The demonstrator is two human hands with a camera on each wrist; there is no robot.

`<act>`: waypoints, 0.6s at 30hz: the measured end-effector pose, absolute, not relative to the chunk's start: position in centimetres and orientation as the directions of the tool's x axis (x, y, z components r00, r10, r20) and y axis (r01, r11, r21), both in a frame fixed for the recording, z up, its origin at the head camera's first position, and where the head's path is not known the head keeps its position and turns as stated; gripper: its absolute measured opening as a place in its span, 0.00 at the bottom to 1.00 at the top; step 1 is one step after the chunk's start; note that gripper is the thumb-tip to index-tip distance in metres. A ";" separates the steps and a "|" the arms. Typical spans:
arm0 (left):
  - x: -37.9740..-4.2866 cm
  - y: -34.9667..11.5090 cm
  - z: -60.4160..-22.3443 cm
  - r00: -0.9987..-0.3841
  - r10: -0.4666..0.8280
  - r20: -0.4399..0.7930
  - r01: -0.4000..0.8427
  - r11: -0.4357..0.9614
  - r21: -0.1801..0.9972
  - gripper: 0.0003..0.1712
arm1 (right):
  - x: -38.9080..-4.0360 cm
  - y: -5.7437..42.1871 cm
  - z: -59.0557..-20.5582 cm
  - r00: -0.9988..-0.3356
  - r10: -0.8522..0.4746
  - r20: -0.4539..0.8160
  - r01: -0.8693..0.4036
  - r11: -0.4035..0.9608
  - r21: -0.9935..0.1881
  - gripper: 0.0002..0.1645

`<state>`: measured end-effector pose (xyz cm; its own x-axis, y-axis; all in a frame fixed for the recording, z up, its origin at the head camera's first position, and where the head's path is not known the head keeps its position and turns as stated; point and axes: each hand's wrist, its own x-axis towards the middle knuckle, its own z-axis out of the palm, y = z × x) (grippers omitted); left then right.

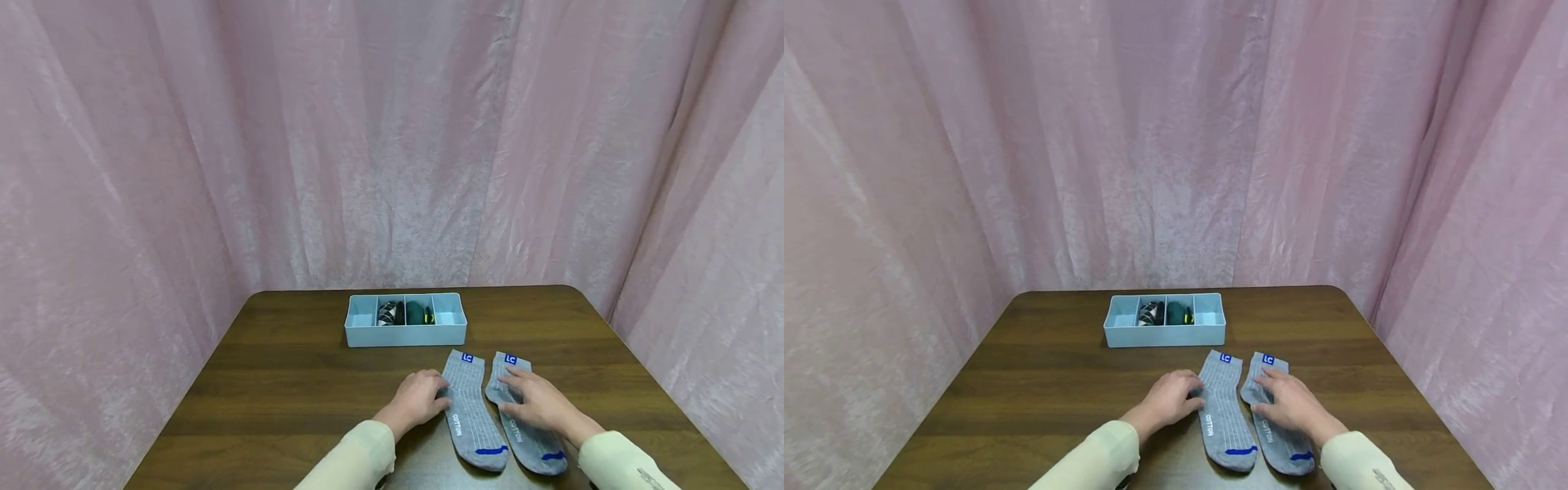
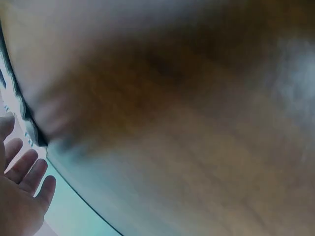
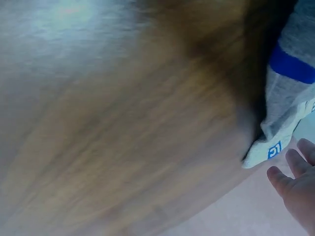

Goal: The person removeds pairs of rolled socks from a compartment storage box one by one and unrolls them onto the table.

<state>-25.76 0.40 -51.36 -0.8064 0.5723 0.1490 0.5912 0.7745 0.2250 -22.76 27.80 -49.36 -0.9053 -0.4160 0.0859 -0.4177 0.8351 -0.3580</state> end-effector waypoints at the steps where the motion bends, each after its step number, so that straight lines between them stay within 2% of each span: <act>1: -25.8 0.3 -51.3 -0.805 0.574 0.153 0.593 0.773 0.224 0.19 | -22.9 27.7 -49.3 -0.906 -0.413 0.089 -0.416 0.836 -0.357 0.36; 5: -26.1 0.0 -51.1 -0.794 0.583 0.175 0.608 0.764 0.214 0.19 | -23.2 27.0 -49.0 -0.911 -0.402 0.091 -0.406 0.840 -0.360 0.35; 13: -26.9 -0.8 -50.8 -0.824 0.544 0.158 0.566 0.777 0.275 0.20 | -24.3 25.9 -48.9 -0.912 -0.395 0.113 -0.409 0.841 -0.355 0.34; 18: -27.6 -1.6 -50.6 -0.823 0.539 0.179 0.567 0.768 0.296 0.19 | -25.0 25.1 -48.8 -0.917 -0.375 0.132 -0.397 0.838 -0.376 0.34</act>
